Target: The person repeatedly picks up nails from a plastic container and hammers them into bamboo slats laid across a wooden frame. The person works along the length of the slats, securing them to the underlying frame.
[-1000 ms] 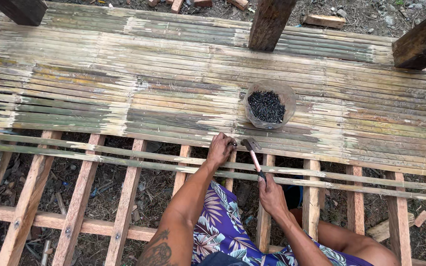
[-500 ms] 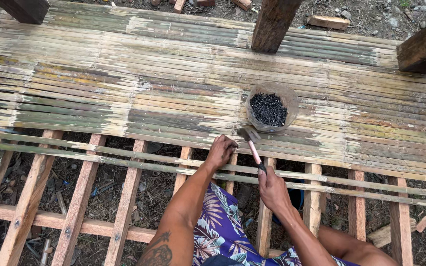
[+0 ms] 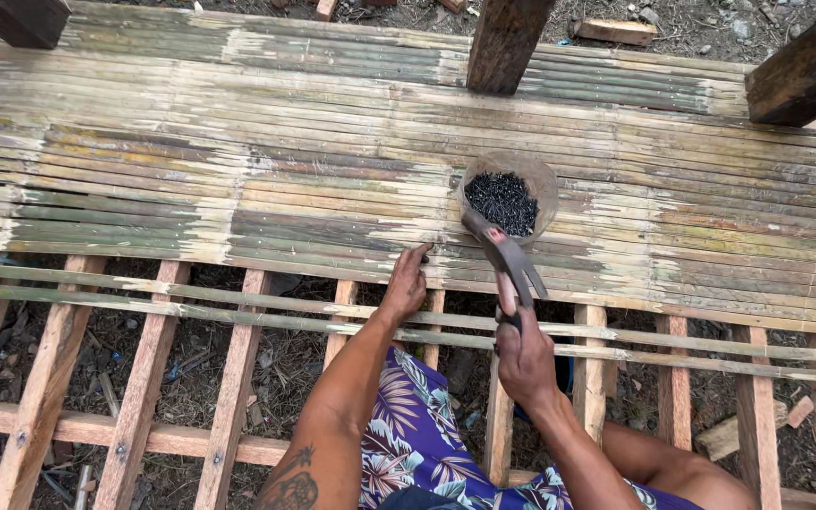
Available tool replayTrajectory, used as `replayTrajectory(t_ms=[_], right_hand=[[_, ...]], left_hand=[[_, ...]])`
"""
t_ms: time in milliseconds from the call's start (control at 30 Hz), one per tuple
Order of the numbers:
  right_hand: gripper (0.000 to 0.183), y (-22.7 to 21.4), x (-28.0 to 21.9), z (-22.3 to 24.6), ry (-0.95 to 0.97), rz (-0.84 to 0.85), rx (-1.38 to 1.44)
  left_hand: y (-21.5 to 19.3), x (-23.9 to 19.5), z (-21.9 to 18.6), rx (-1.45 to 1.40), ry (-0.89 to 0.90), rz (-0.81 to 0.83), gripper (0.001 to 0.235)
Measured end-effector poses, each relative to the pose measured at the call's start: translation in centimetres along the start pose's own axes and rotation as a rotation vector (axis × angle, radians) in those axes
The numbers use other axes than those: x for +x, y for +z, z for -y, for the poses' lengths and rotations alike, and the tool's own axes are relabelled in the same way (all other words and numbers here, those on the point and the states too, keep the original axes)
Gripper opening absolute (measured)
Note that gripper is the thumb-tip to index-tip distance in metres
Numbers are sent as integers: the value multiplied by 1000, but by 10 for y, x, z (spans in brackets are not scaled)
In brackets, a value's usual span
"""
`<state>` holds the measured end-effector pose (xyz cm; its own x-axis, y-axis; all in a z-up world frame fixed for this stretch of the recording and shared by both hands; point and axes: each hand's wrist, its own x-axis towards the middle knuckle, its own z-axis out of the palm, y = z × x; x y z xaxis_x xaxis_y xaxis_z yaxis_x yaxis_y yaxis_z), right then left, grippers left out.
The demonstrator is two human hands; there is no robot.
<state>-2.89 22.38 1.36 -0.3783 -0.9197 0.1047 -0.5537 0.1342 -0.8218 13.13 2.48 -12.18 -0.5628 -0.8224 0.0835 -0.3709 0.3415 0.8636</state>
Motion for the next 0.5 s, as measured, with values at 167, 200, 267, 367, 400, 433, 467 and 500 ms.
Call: replayTrajectory(t_ms=[167, 200, 267, 367, 400, 433, 467, 500], right_hand=[[32, 10, -9, 1, 88, 162, -212], [31, 14, 4, 1, 241, 253, -299], [31, 17, 20, 5, 342, 273, -302], [32, 9, 7, 5, 127, 77, -58], [33, 5, 4, 3, -20, 8, 33], [34, 2, 1, 1, -166, -60, 124], [34, 4, -4, 0, -86, 38, 65], [35, 9, -6, -3, -5, 137, 6]], left_hand=[[1, -4, 1, 3, -110, 44, 67], [-1, 1, -1, 15, -144, 56, 66], [-9, 7, -5, 43, -42, 4, 65], [-7, -4, -6, -38, -73, -5, 62], [-8, 0, -6, -82, -103, -12, 60], [-8, 2, -8, -88, -94, -20, 62], [-12, 4, -7, -87, -85, -25, 64], [-16, 4, -7, -86, -75, -31, 65]])
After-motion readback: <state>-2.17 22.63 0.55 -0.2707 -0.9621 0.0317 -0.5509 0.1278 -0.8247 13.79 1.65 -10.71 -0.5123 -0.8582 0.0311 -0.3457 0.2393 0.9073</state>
